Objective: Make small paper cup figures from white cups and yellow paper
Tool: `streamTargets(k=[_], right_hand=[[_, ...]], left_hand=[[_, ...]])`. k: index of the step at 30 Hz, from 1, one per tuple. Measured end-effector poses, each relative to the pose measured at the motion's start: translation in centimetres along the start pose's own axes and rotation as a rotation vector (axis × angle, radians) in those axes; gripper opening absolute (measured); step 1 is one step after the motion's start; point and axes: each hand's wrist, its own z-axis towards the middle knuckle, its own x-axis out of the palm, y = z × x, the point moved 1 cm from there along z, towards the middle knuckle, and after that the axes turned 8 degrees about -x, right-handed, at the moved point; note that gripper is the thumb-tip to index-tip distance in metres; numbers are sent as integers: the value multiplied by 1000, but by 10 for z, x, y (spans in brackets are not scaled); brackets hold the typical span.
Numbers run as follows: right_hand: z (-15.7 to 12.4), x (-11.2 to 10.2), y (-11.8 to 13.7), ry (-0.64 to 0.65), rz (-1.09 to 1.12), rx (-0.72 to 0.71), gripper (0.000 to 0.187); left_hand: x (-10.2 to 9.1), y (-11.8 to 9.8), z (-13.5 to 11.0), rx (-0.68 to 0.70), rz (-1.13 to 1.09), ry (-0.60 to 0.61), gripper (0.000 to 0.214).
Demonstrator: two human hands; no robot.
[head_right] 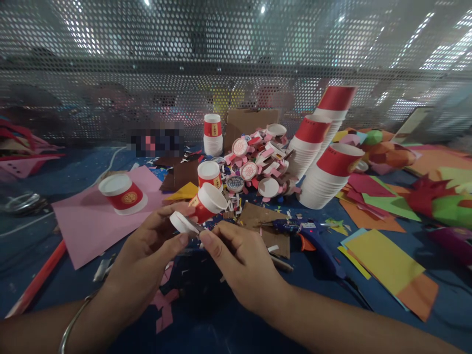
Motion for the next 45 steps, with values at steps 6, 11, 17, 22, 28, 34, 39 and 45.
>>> streamTargets(k=[6,11,17,22,28,34,39,45], right_hand=[[-2,0,1,40,15,10,41],[-4,1,-1,52,15,9,39],[-5,2,-1,58,9,7,38],[-6,2,-2,58,12,-1,38],[-4,2,-2,64,0,8,39],[-5,1,-2,64,-24,-11,39],[-5,1,-1,59,-32,-45,37],[-5,1,-2,53,-39,-36,37]], left_hand=[[0,-1,0,67,-4,49,33],[0,-1,-4,63,-2,60,39],[2,1,-5,44,-5,36,38],[1,1,-5,44,10,43,38],[1,0,-5,81,35,42,37],[0,1,-5,68,45,44,38],[-1,2,-5,87,49,43,38],[0,4,-5,100,42,40,37]])
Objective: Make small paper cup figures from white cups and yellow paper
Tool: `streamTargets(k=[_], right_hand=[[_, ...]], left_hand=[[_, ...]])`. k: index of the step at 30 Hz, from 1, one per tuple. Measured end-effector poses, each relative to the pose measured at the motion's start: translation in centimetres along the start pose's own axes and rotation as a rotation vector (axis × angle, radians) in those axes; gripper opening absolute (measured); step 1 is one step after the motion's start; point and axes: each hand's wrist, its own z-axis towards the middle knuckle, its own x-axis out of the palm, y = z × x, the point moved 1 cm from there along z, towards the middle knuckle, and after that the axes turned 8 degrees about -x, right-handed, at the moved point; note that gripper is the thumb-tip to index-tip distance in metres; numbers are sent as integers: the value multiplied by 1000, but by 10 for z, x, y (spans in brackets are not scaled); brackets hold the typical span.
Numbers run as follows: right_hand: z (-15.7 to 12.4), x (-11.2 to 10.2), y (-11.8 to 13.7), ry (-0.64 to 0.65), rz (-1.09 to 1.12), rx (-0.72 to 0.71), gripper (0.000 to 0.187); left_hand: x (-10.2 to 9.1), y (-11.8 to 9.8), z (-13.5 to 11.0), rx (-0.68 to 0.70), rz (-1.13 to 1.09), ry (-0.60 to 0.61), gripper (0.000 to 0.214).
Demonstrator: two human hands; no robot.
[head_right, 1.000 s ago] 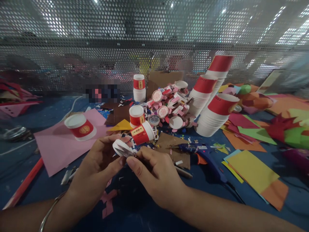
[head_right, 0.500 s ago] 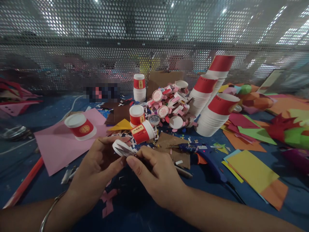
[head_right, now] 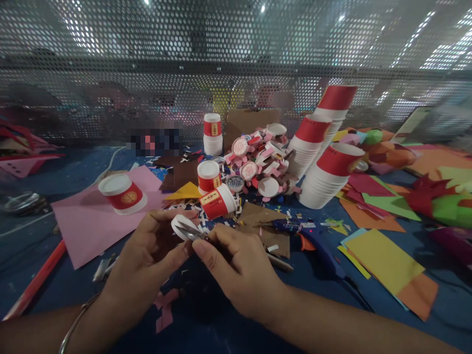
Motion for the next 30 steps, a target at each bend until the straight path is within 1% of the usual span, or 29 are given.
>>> streamTargets(k=[6,13,18,22,24,27,28,30], right_hand=[[-1,0,1,-1,-1,-7,38],[-1,1,1,-13,-22,-21,37],[-1,2,1,-21,-17,-16,40],[1,1,1,-68,-35,-12,41],[3,0,1,-97,-45,1,42],[6,-3,0,-97,-48,42,43],[7,-3,-1,-83,-55,58,43],[7,-1,-3,-12,-82,88,43]], left_hand=[[-1,-4,-1,-19,40,9,41],[-1,-6,-1,-13,60,22,38],[0,-8,-4,-36,111,16,40],[0,-6,-4,-39,53,16,36],[-1,-4,-5,-26,1,-4,31],[-4,-5,-11,21,-91,-19,24],[-4,-7,-15,40,-108,-16,23],[-5,-11,-23,106,-81,6,26]])
